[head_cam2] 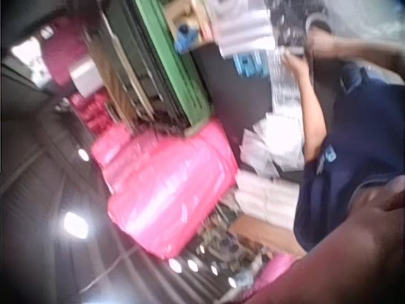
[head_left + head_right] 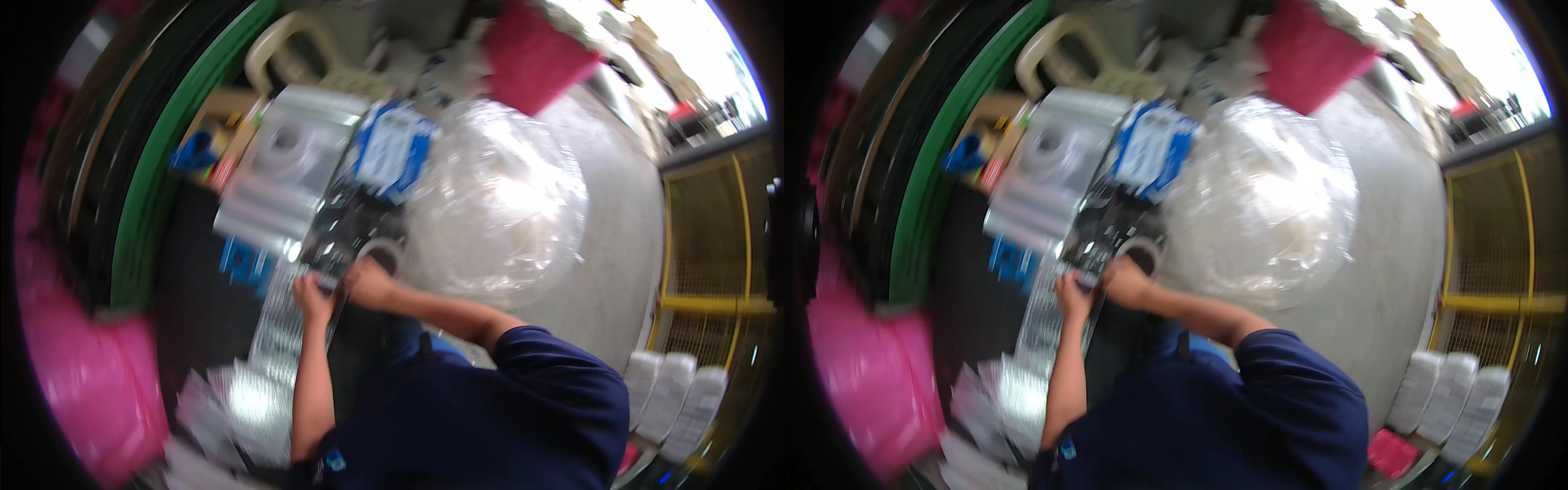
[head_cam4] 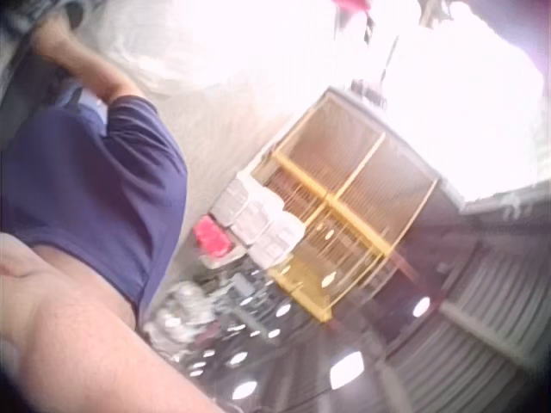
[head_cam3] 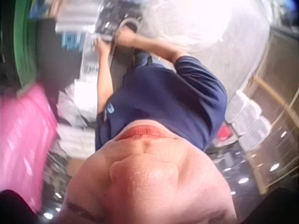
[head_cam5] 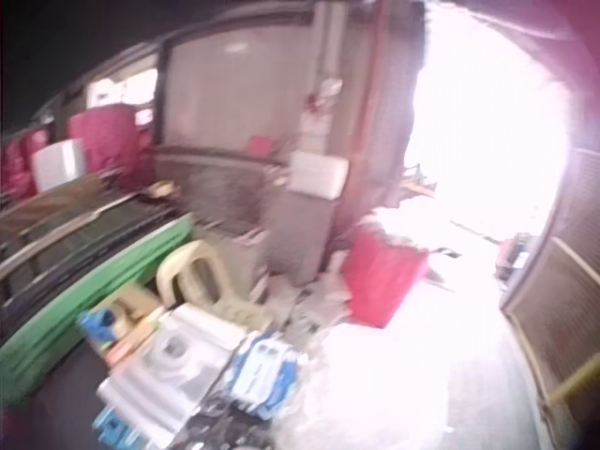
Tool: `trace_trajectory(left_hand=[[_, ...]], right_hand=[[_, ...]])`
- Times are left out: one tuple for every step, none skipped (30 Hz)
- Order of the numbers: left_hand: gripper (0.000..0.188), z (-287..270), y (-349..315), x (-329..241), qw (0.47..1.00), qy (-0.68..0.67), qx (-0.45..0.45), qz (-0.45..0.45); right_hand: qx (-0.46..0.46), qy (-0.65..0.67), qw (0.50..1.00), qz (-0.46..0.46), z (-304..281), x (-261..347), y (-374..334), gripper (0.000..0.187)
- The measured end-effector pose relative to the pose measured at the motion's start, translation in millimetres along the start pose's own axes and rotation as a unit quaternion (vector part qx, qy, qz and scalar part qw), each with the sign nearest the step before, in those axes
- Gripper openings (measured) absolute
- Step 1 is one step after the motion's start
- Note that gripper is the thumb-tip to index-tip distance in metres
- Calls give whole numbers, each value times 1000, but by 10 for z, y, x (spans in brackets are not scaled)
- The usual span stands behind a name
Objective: The person repeatedly picks up sheets of bubble wrap, applies clear tape to seal the edges, and stacks the finished pieces on a table. The person handles bubble wrap and tape throughout the clip, working at a table in a warehouse-like setting.
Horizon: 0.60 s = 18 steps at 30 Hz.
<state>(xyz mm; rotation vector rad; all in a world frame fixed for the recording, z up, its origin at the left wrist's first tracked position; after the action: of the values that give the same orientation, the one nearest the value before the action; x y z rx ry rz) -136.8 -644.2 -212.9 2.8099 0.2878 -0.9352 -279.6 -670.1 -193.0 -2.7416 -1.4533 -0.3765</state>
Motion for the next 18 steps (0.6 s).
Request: trace_trajectory(left_hand=[[59, 23, -47, 67, 1000, 16, 1, -3], [59, 26, -70, 103, 1000, 5, 4, -18], [59, 35, -87, 135, 999, 14, 9, -31], [60, 8, -105, 122, 1000, 17, 0, -19], [60, -36, -97, 79, 999, 29, 8, -17], [60, -49, -89, 87, 1000, 24, 12, -12], [61, -21, -74, 80, 1000, 25, 17, 0], [61, 15, -62, 100, 999, 22, 23, -5], [62, 4, -59, 104, 999, 22, 26, -16], [62, -6, -63, 95, 999, 27, 24, -16], [62, -27, -63, 99, 999, 32, 18, -18], [62, -19, -58, 95, 999, 37, 13, -11], [62, 0, -58, 114, 999, 41, 17, -20], [62, 12, -50, 128, 998, 43, 17, -30], [62, 20, -49, 137, 998, 46, 18, -41], [62, 27, -45, 127, 998, 48, 17, -34], [62, 20, -53, 121, 998, 46, 16, -34], [61, 26, -58, 112, 998, 44, 15, -35]], right_hand=[[-21, -18, 1000, 7, 21, 63, -24, 9], [-27, -12, 1000, 11, 53, 80, -44, 8], [-50, 0, 999, 13, 61, 78, -70, 8], [-69, 8, 997, 19, 46, 76, -78, 9], [-88, 23, 996, 19, 34, 99, -62, 9], [-83, 15, 996, 17, 51, 108, -47, 10], [-77, 8, 997, 17, 77, 94, -63, 10], [-94, 4, 995, 16, 100, 84, -74, 11], [-97, 14, 995, 15, 91, 87, -62, 10], [-78, 30, 996, 28, 113, 79, -40, 9], [-60, 46, 996, 37, 110, 81, 14, 9], [-25, 84, 994, 72, 123, 40, 57, 8], [-22, 108, 989, 96, 98, -9, 83, 7], [-20, 130, 984, 116, 98, -45, 111, 6], [-17, 153, 979, 137, 129, -71, 120, 5], [-41, 185, 973, 134, 128, -107, 110, 3], [-39, 199, 970, 135, 139, -118, 106, 3], [-37, 213, 967, 136, 154, -140, 98, 4]])
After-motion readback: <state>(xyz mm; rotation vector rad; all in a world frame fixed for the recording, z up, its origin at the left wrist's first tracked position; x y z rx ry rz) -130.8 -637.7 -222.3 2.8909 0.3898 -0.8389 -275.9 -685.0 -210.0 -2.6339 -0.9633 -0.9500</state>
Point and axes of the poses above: each hand's wrist, its own y-axis towards the middle knuckle, its own z-axis out of the palm, x = y × z, the point moved 6 cm from there along y, towards the middle knuckle, and after that the axes turned 1 degree about -y, right-handed, at the moved point
